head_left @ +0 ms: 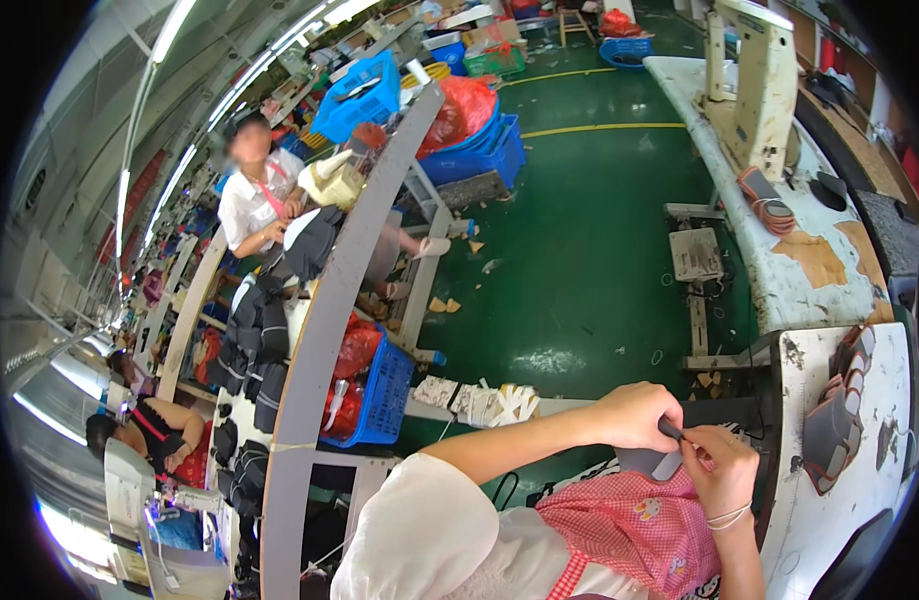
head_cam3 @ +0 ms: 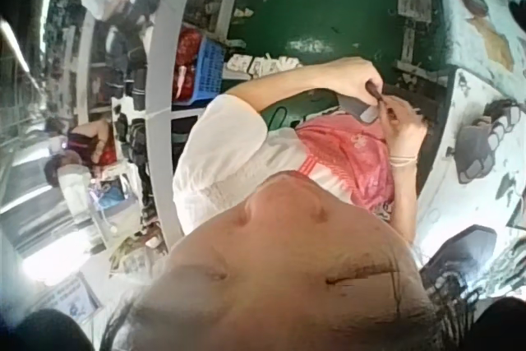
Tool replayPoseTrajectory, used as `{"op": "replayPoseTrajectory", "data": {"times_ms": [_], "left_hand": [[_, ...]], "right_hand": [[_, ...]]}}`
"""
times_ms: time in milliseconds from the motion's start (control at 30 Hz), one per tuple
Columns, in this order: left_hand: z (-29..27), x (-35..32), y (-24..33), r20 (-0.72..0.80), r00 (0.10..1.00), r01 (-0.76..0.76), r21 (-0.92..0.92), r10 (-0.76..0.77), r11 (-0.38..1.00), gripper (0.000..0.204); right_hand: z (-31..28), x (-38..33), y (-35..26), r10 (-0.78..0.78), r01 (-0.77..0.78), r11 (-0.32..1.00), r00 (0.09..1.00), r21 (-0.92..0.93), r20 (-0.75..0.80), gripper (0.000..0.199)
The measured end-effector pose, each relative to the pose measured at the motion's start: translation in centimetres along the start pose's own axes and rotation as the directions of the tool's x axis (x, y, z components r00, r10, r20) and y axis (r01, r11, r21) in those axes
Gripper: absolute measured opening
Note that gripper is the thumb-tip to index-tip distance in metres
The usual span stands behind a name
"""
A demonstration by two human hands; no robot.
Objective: The person removes rubber bands from bundles of shoe upper components and then feeds the pieces one by one through a stitching machine to sew along their edges.
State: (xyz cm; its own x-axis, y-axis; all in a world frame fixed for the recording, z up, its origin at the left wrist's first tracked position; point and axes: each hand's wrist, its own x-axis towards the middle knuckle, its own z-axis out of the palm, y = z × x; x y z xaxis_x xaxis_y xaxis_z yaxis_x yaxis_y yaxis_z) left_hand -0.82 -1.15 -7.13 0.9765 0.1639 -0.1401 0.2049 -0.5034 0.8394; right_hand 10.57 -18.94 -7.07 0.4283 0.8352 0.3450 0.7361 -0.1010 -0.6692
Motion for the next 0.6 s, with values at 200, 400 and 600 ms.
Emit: {"op": "replayPoseTrajectory", "data": {"times_ms": [200, 400, 600], "left_hand": [[1.1, 1.2, 0.7, 0.033, 0.999, 0.001, 0.136, -0.006, 0.991, 0.026], [3.1, 5.9, 1.7, 0.257, 0.958, -0.114, -0.074, 0.129, 0.991, 0.023], [8.9, 15.2, 6.1, 0.180, 0.777, -0.612, -0.011, 0.604, 0.791, 0.017]], "right_hand": [[0.4, -0.7, 1.1, 0.022, -0.023, 1.000, 0.997, -0.007, -0.068, 0.009], [-3.2, -4.0, 3.7, 0.273, -0.237, 0.945, 0.951, 0.227, -0.146, 0.009], [-8.3, -12.7, 12.4, 0.682, -0.528, 0.731, 0.580, 0.433, -0.445, 0.020]]}}
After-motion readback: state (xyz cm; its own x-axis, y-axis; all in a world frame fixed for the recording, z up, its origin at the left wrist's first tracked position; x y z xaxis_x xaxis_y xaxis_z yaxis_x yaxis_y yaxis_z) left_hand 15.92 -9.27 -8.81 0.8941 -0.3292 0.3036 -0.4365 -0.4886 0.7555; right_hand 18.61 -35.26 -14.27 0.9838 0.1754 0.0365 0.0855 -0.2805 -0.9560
